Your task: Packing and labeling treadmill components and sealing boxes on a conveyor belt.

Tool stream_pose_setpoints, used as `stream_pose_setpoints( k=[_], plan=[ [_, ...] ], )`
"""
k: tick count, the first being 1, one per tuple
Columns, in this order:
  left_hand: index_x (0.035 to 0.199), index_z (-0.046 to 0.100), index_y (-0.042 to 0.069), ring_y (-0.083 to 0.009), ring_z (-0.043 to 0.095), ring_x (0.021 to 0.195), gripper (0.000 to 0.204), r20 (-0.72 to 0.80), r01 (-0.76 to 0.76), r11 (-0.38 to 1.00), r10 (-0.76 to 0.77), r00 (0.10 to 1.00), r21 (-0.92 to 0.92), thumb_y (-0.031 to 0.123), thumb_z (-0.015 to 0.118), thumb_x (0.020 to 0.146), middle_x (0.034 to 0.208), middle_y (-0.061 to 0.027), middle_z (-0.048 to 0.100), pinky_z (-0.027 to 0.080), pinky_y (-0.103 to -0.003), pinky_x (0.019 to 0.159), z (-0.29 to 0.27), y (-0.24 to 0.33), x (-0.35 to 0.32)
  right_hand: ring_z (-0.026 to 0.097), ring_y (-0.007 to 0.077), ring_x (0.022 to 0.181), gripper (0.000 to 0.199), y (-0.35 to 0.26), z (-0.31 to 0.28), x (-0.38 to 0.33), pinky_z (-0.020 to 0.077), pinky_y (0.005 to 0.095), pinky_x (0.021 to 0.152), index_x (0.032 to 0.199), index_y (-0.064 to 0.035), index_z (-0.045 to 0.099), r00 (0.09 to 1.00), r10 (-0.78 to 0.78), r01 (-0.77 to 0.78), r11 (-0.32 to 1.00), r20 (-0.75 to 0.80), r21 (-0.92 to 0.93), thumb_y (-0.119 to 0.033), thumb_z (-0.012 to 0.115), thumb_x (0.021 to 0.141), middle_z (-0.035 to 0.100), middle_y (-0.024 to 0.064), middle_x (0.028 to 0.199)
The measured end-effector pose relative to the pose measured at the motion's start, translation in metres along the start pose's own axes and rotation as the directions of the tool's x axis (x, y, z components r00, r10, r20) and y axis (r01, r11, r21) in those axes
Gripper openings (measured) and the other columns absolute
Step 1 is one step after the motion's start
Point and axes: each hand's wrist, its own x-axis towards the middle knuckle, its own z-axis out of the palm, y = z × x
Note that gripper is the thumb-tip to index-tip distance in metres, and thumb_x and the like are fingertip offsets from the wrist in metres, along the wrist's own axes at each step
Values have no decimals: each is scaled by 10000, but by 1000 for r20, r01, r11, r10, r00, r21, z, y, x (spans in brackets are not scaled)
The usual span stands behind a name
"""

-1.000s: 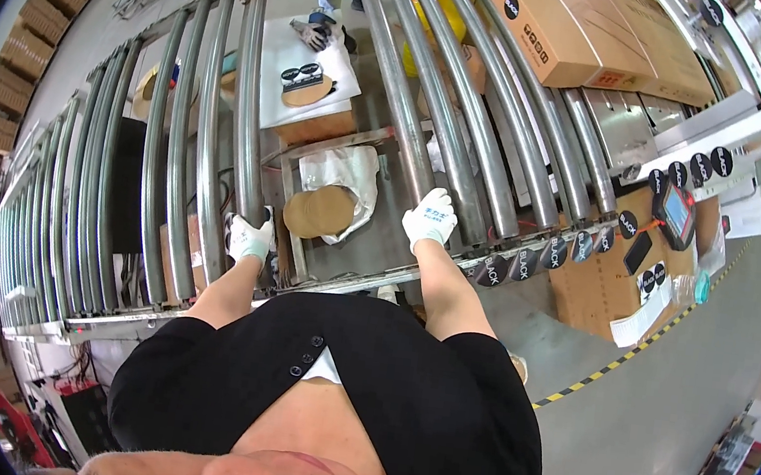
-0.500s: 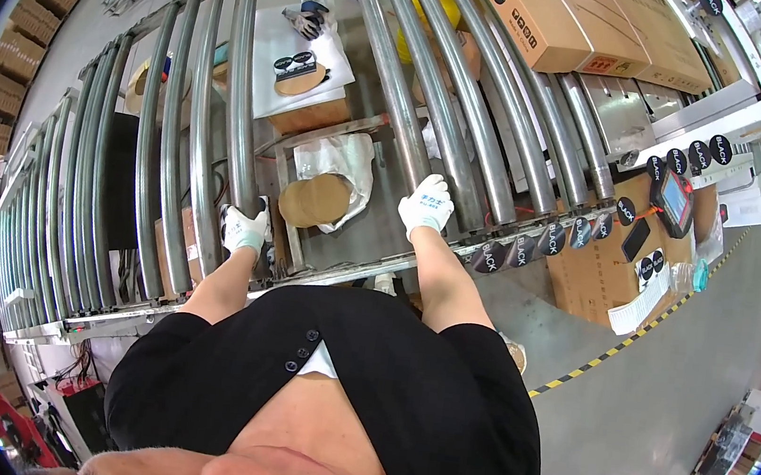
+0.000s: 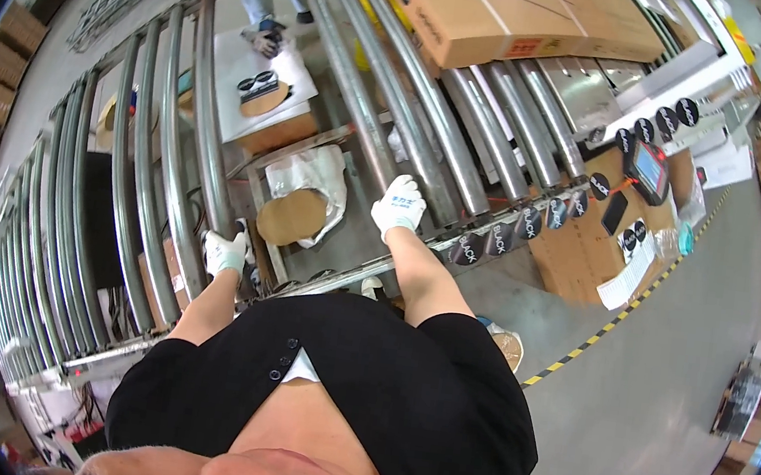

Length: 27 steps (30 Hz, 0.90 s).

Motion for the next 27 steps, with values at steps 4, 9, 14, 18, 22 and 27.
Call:
stream_pose_setpoints(
  k=[4, 9, 14, 18, 22, 27],
  plan=[
    [1290, 435, 4, -360, 546, 1141, 764, -41, -8, 1000, 9, 999, 24, 428, 700, 712, 1222, -218, 552, 445, -447, 958, 7, 1, 2, 616, 272, 968, 773, 3, -4, -3, 509, 415, 773, 1329, 75, 349, 1000, 1, -1, 1000, 21, 13, -334, 670, 757, 549, 168, 1119],
    [1208, 485, -6, -351, 560, 1114, 679, -35, -13, 1000, 13, 999, 0, 404, 686, 706, 1176, -212, 573, 453, -438, 936, 2, 6, 0, 592, 274, 990, 833, 2, 9, 3, 503, 400, 794, 1345, 63, 326, 1000, 25, -26, 1000, 12, 17, -370, 714, 749, 527, 161, 1129],
    [1183, 508, -2, -349, 566, 1105, 650, -30, -8, 1000, 8, 1000, -2, 406, 686, 710, 1171, -206, 580, 457, -436, 929, -3, 11, -2, 603, 273, 984, 801, 4, -1, 0, 508, 410, 782, 1346, 69, 328, 999, 16, -16, 1000, 30, 25, -349, 686, 764, 534, 164, 1135],
    [1203, 507, 2, -345, 565, 1109, 666, -35, 21, 1000, -22, 999, -13, 412, 692, 711, 1191, -208, 576, 456, -433, 934, -3, 12, -2, 614, 268, 983, 771, 3, -2, 0, 514, 409, 771, 1344, 77, 332, 1000, 1, -2, 1000, 19, 13, -328, 661, 776, 545, 164, 1135],
    [1224, 497, 3, -347, 564, 1116, 680, -39, -8, 1000, 8, 999, 4, 415, 686, 718, 1206, -208, 574, 455, -433, 939, -1, 5, -2, 614, 268, 986, 768, 3, -6, -5, 516, 399, 773, 1341, 80, 336, 1000, -7, 7, 1000, 20, 17, -322, 660, 773, 549, 161, 1129],
    [1229, 516, 45, -356, 572, 1117, 691, -13, 49, 999, -49, 999, -12, 468, 693, 711, 1204, -206, 584, 460, -452, 947, 5, 4, -3, 599, 281, 1026, 802, 7, 0, -6, 495, 415, 837, 1344, 76, 345, 1000, -10, 11, 998, -20, 58, -325, 696, 744, 543, 183, 1182]
  ],
)
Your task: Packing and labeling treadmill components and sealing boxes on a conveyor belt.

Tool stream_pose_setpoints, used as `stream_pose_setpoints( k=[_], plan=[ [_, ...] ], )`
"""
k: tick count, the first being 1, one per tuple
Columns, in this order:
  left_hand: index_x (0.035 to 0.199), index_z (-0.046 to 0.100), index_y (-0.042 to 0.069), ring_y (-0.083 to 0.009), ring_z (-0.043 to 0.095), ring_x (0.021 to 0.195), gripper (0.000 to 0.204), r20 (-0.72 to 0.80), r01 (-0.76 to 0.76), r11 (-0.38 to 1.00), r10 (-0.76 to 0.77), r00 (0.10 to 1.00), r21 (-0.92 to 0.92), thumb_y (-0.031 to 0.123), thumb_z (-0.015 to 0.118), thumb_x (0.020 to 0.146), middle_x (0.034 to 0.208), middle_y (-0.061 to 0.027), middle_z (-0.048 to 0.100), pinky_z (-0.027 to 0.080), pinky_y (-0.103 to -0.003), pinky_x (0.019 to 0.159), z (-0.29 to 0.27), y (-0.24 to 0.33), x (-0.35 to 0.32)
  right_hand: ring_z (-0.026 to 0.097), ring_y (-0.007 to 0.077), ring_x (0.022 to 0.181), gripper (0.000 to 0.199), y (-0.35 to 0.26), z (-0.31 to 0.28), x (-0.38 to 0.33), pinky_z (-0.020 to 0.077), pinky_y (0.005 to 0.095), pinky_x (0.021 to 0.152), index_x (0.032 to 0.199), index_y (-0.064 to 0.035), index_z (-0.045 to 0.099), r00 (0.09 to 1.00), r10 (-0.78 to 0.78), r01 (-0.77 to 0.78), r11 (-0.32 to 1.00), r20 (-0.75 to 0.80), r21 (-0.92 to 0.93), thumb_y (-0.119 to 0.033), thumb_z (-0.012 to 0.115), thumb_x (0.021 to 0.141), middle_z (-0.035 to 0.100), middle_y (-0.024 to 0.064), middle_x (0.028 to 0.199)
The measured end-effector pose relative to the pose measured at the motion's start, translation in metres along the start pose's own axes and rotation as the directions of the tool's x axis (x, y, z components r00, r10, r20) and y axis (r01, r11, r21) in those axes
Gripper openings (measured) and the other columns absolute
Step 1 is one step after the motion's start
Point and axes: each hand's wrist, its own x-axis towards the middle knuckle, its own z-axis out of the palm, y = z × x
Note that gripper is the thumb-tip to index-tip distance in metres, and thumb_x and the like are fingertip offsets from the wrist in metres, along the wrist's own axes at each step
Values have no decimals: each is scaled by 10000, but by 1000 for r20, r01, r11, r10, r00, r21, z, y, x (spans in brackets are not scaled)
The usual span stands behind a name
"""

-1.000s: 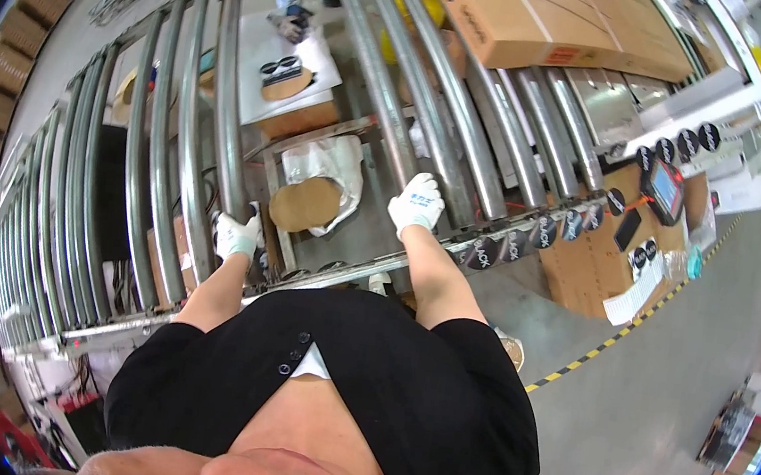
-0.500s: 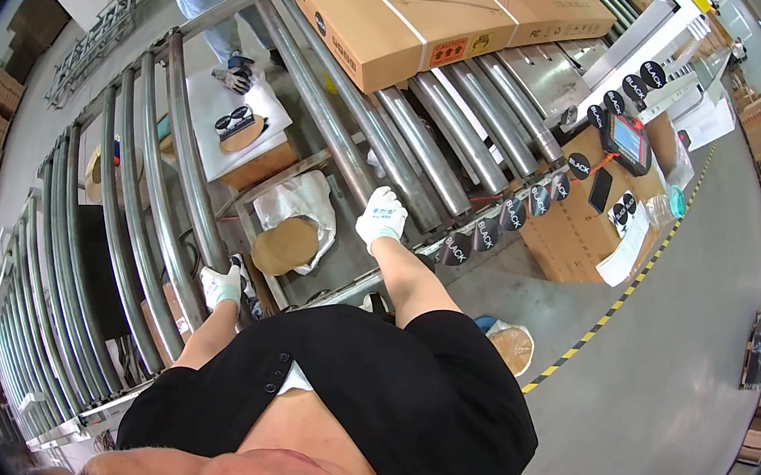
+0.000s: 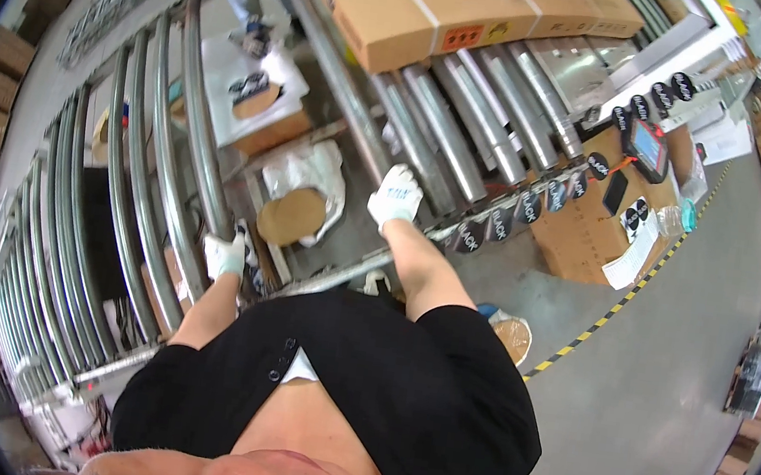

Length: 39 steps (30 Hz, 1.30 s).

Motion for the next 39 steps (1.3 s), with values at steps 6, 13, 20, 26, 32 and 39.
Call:
stream_pose_setpoints(
  k=[6, 13, 20, 26, 32, 39],
  plan=[
    [1221, 511, 39, -370, 588, 1088, 740, -60, -75, 997, 73, 995, -28, 516, 706, 690, 1175, -206, 597, 476, -472, 916, -2, 7, 2, 605, 285, 1041, 803, -3, -9, 8, 497, 406, 863, 1328, 79, 357, 998, 20, -22, 999, 51, 34, -358, 703, 749, 553, 187, 1154],
    [1226, 489, 8, -373, 582, 1091, 776, -110, -96, 994, 102, 989, 60, 504, 712, 673, 1156, -227, 593, 462, -453, 927, 13, -12, 16, 611, 317, 991, 780, -9, -1, 12, 503, 423, 839, 1303, 82, 367, 996, 6, -5, 1000, 88, -17, -386, 661, 752, 542, 196, 1130],
    [1178, 509, -16, -355, 582, 1090, 719, -30, -93, 995, 94, 995, 35, 471, 714, 691, 1155, -235, 587, 466, -424, 926, 8, -8, 11, 626, 312, 944, 677, -9, 3, 10, 539, 439, 759, 1179, 37, 401, 999, -3, 6, 995, 38, -95, -408, 671, 747, 546, 185, 1053],
    [1245, 477, -17, -354, 573, 1114, 777, 21, -56, 998, 57, 998, -21, 493, 701, 703, 1198, -232, 571, 458, -424, 940, 9, -14, 14, 627, 308, 943, 618, -16, 2, 11, 539, 443, 765, 1118, 9, 409, 999, 24, -20, 993, 34, -117, -401, 674, 739, 549, 182, 1037],
    [1312, 451, -19, -367, 546, 1166, 852, 28, -120, 986, 124, 992, -113, 553, 677, 722, 1272, -234, 542, 437, -446, 974, 14, -14, 17, 615, 314, 975, 766, -14, 2, 10, 524, 425, 803, 1261, 60, 385, 997, 67, -70, 985, -28, -155, -410, 680, 734, 551, 193, 1069],
    [1340, 414, -27, -383, 538, 1163, 862, 43, -108, 990, 112, 993, -87, 545, 670, 747, 1280, -239, 527, 431, -454, 972, 15, -30, 16, 608, 329, 973, 743, -22, 5, 7, 494, 445, 837, 1305, 68, 385, 999, 54, -54, 992, -7, -118, -383, 641, 773, 549, 201, 1094]
  ],
)
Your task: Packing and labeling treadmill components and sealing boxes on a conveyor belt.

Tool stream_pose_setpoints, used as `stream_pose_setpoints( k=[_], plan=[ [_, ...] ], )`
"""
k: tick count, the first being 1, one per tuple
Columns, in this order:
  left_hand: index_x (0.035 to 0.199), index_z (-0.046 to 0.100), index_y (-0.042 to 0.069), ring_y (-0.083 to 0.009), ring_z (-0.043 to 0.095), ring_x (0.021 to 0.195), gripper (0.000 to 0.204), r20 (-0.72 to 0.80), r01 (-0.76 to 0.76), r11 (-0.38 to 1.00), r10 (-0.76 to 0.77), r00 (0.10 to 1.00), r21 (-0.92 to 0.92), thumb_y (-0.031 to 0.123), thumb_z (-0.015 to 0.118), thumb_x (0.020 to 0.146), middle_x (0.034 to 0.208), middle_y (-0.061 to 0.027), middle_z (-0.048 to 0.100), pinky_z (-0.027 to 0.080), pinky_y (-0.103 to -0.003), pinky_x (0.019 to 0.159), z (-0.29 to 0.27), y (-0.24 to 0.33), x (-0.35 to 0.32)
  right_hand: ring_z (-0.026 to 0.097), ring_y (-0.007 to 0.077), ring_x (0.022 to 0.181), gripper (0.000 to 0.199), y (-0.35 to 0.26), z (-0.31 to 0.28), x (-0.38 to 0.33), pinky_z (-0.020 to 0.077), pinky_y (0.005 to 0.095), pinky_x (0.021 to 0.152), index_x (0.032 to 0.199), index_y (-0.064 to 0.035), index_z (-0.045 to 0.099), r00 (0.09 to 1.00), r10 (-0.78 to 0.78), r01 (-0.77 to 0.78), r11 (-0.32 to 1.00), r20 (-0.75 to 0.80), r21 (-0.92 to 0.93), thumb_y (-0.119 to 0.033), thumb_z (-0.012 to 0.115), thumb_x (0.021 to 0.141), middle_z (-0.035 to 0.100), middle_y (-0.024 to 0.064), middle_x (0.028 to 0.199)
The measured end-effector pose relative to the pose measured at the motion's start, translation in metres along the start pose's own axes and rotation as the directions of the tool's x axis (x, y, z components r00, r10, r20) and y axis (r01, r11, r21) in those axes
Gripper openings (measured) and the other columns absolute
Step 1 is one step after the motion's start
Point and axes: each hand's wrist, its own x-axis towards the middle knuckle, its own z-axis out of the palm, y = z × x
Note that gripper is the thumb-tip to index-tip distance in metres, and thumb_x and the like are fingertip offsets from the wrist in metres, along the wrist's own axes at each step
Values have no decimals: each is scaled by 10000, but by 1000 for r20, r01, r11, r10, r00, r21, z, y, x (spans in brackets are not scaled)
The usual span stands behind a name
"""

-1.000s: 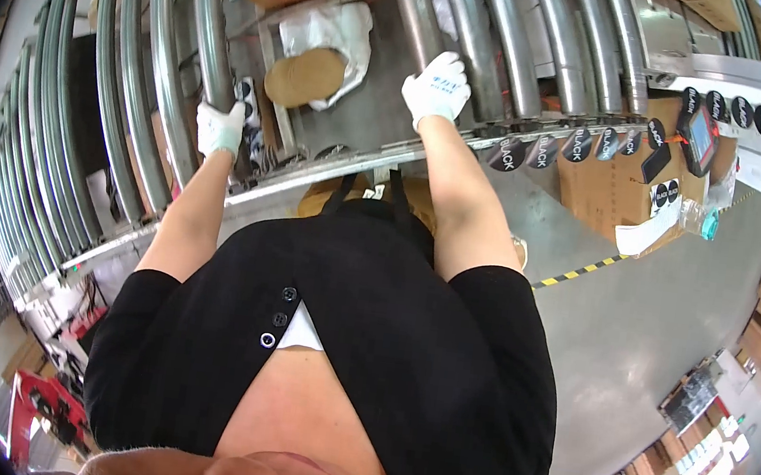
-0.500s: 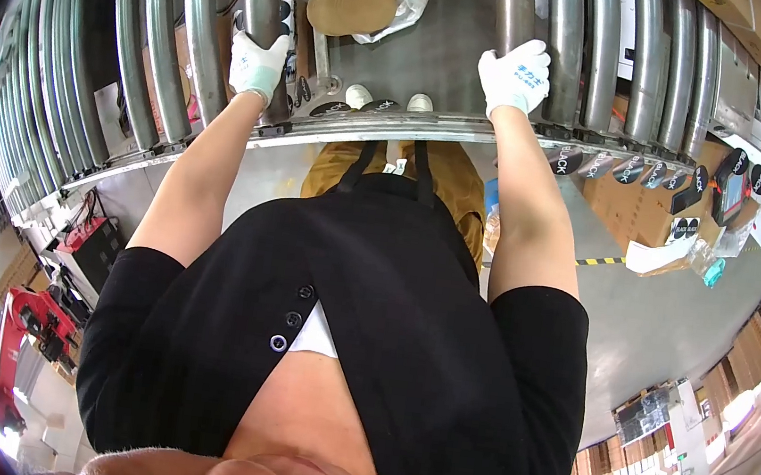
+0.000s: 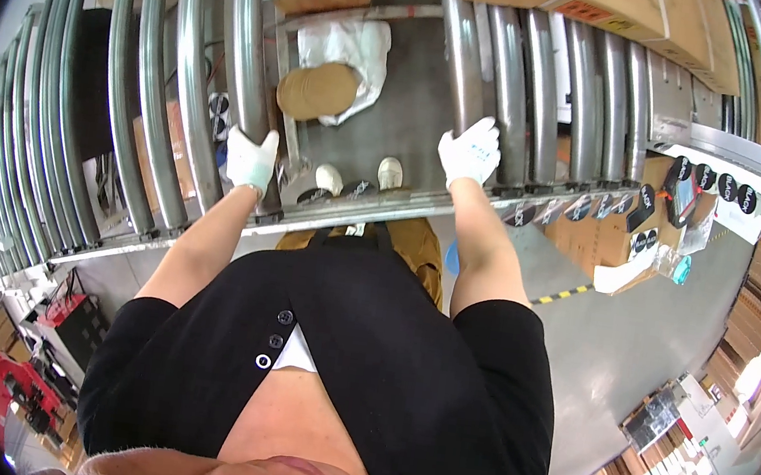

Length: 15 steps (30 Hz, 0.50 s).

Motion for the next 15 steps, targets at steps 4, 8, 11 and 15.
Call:
stream_pose_setpoints(
  k=[4, 8, 11, 15],
  plan=[
    [1364, 391, -32, -372, 525, 1187, 880, 46, 31, 999, -30, 998, -34, 527, 675, 747, 1301, -242, 511, 422, -435, 991, -20, 21, 0, 580, 311, 1040, 778, 2, -3, -2, 473, 418, 873, 1358, 72, 353, 999, -14, 14, 1000, -37, -6, -384, 632, 793, 540, 191, 1147],
    [1365, 373, -60, -399, 490, 1219, 859, -29, -77, 987, 74, 997, -138, 442, 708, 753, 1306, -284, 498, 382, -418, 1042, -10, 22, 0, 579, 297, 1033, 767, 12, -6, -3, 470, 413, 858, 1355, 80, 358, 1000, 3, -3, 1000, -25, 13, -366, 623, 789, 536, 186, 1170],
    [1319, 416, -64, -400, 497, 1197, 845, 43, 1, 965, 11, 999, -263, 415, 746, 706, 1295, -269, 505, 405, -408, 1017, -10, 8, 3, 566, 272, 1011, 800, 6, -3, -2, 464, 396, 836, 1362, 91, 344, 1000, -28, 28, 999, -9, 21, -348, 643, 763, 526, 179, 1145],
    [1241, 440, -86, -397, 483, 1173, 803, -128, -86, 981, 65, 990, -173, 362, 786, 673, 1231, -287, 500, 399, -435, 1003, 9, -5, 7, 546, 308, 1005, 818, -1, 7, -5, 422, 445, 866, 1395, 78, 293, 997, 51, -45, 990, -49, 130, -309, 643, 765, 499, 182, 1171]
  ],
)
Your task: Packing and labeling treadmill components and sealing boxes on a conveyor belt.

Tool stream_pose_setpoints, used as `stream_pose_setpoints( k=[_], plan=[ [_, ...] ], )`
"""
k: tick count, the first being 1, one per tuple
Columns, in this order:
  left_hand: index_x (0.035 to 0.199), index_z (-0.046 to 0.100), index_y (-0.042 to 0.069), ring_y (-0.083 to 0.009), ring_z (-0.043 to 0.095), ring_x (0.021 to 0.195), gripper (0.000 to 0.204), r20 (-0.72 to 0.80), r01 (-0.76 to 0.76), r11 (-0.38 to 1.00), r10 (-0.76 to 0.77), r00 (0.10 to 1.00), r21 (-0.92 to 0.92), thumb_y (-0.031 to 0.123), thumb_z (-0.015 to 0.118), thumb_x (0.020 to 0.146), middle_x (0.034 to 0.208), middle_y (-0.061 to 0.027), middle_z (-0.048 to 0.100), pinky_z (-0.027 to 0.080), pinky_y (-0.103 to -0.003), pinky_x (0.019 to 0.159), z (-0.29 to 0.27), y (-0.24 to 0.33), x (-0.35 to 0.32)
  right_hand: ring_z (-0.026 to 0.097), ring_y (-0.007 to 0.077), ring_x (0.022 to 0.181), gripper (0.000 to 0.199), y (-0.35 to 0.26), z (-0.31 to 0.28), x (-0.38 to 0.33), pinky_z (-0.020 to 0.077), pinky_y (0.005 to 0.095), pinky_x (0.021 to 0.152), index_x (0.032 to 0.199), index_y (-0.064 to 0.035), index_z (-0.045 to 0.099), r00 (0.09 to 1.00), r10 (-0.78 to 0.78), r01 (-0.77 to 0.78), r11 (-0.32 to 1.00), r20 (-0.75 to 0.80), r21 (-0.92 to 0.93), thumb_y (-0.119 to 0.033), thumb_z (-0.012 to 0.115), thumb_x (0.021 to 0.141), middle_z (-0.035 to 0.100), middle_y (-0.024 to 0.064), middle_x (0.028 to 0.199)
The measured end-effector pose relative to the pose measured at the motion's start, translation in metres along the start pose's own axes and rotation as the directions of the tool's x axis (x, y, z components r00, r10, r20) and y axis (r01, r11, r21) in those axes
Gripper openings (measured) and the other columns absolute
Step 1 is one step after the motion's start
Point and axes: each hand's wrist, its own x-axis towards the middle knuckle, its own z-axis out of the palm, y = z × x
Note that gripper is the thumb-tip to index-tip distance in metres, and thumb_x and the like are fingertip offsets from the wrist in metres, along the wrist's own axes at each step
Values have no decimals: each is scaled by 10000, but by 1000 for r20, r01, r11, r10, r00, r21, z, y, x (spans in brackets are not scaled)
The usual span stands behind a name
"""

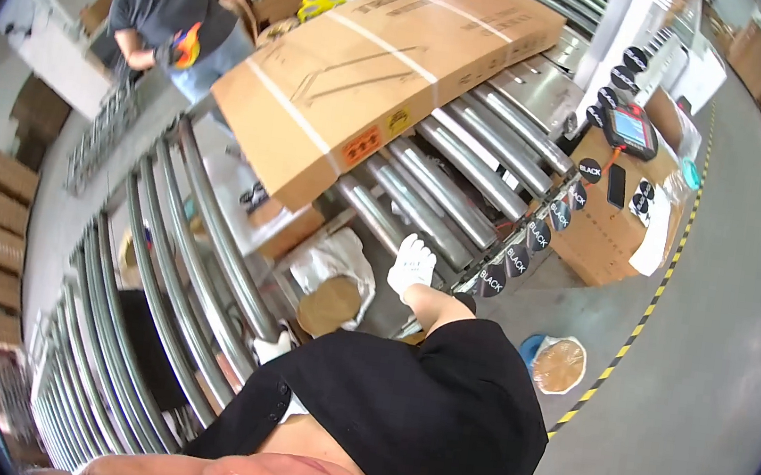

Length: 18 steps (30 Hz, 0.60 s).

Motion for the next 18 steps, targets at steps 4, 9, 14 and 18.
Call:
stream_pose_setpoints(
  k=[4, 9, 14, 18],
  plan=[
    [1043, 485, -70, -408, 558, 992, 607, -61, 22, 1000, -22, 998, -9, 190, 833, 620, 1012, -244, 566, 436, -461, 912, 34, -35, 20, 583, 333, 1045, 709, 19, -24, 17, 447, 457, 868, 1320, 39, 361, 982, -3, -43, 970, 190, 239, -281, 652, 759, 533, 194, 1163],
    [1053, 489, -69, -407, 581, 976, 663, 6, -76, 993, 76, 997, 94, 330, 813, 634, 1002, -251, 580, 461, -458, 891, 12, -16, 12, 621, 330, 1026, 577, 13, -4, 22, 471, 465, 832, 1258, 8, 412, 991, 27, -54, 977, 134, 204, -210, 636, 773, 575, 183, 1133],
    [1074, 493, -42, -420, 561, 1024, 699, 28, 2, 985, -7, 1000, 175, 395, 809, 630, 1021, -250, 570, 443, -470, 922, 2, -2, 4, 627, 317, 991, 664, 8, 3, 20, 468, 454, 815, 1337, 23, 361, 998, 39, -45, 992, 55, 121, -203, 634, 776, 576, 178, 1131],
    [1049, 502, -48, -411, 554, 1039, 692, -55, -53, 987, 63, 997, 154, 402, 809, 622, 1035, -258, 557, 440, -473, 921, 16, -30, 9, 625, 320, 999, 590, 6, -7, 21, 472, 453, 831, 1277, 8, 396, 993, 17, -35, 988, 119, 151, -196, 627, 774, 571, 185, 1135]
  ],
)
